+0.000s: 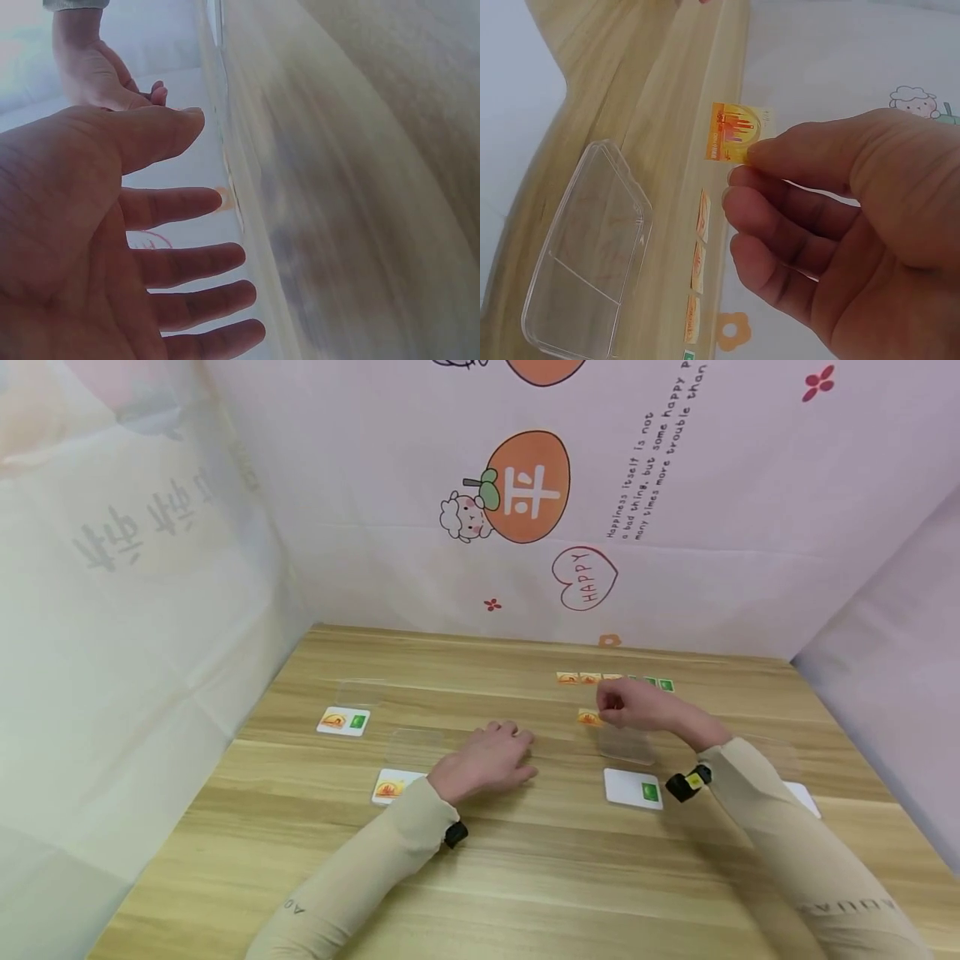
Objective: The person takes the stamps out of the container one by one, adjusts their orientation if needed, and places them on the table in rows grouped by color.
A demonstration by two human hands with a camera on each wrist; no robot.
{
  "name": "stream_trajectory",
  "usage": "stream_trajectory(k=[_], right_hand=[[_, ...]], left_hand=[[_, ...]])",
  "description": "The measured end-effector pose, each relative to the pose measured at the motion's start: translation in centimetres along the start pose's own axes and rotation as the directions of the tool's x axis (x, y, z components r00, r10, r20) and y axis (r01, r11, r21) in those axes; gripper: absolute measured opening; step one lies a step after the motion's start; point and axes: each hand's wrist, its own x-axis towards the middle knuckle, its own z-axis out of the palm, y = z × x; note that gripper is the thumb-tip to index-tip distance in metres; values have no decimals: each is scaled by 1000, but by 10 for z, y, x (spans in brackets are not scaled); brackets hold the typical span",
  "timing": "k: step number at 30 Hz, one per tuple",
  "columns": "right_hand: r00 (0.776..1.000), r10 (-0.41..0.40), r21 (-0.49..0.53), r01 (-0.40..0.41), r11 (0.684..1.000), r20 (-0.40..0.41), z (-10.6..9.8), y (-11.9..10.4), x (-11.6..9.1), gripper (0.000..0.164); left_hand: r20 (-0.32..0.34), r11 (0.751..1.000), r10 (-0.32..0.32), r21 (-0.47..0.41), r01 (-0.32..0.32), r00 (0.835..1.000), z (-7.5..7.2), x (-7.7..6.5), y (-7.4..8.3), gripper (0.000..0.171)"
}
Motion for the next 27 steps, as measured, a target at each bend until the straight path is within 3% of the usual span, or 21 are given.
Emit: stream_trajectory(k=[27], right_hand=[[1000, 10, 76, -11, 997, 7, -1, 8, 44, 9]], left_hand=[[-37, 998, -43, -52, 41, 998, 0, -22, -36, 50]])
